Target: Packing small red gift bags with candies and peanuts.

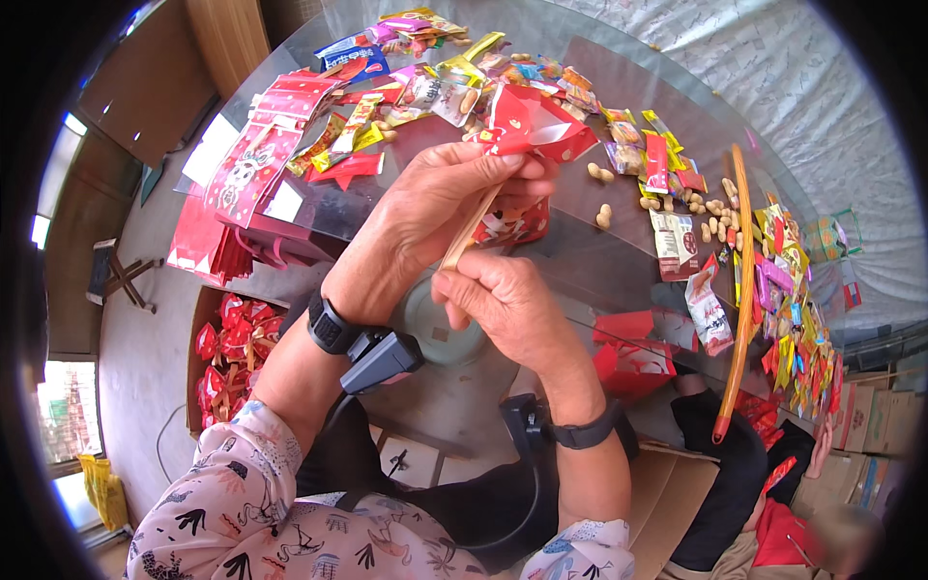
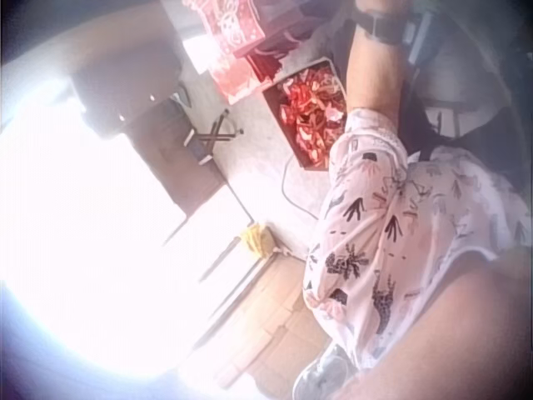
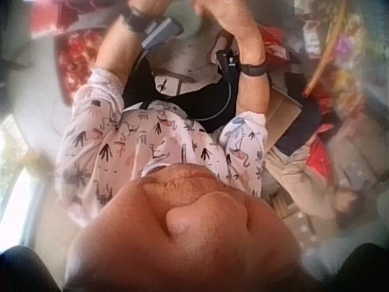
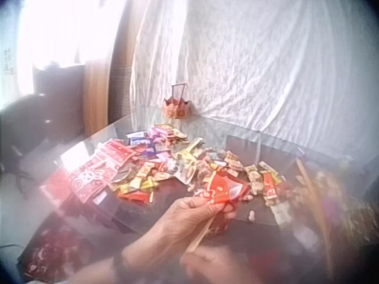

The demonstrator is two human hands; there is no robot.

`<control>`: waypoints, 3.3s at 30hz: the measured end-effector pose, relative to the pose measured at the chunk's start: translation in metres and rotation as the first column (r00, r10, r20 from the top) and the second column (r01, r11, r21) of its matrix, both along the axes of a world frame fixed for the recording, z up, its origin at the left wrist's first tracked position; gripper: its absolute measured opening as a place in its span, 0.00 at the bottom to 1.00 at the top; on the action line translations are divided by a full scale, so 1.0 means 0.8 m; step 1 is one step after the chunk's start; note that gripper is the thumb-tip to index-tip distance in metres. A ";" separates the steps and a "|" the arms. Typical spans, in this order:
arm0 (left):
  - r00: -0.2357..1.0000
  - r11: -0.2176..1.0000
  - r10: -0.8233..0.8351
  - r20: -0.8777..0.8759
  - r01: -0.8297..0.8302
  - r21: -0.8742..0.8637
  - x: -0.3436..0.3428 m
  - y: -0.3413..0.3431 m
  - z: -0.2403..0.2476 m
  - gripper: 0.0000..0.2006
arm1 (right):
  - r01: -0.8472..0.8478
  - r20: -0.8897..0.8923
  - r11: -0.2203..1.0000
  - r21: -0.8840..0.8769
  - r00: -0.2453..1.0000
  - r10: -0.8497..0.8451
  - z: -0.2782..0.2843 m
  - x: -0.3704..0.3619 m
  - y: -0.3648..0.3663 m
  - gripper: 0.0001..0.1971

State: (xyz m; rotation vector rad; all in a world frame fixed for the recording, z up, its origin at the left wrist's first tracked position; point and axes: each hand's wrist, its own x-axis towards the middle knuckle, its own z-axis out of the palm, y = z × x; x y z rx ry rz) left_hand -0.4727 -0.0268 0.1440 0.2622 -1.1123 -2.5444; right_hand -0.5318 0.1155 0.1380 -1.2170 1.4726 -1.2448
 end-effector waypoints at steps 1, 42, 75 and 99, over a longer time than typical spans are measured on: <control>1.000 1.000 -0.009 0.014 0.009 0.005 -0.001 -0.001 -0.001 0.12 | -0.034 -0.009 0.999 0.010 0.999 0.034 0.000 0.001 0.000 0.14; 0.993 0.915 -0.120 0.004 0.112 -0.387 0.010 0.007 -0.021 0.14 | 0.464 0.027 0.652 -0.600 0.826 -0.564 0.016 -0.061 -0.019 0.17; 0.984 0.905 0.158 -0.080 -0.177 -0.388 0.010 0.008 -0.021 0.13 | 0.588 0.261 0.776 -0.228 0.805 -0.533 0.002 -0.031 -0.014 0.13; 0.979 0.983 -0.177 -0.105 0.170 -0.076 0.014 -0.006 -0.019 0.17 | 0.466 0.494 0.858 -0.218 0.810 -0.315 -0.007 -0.004 -0.024 0.10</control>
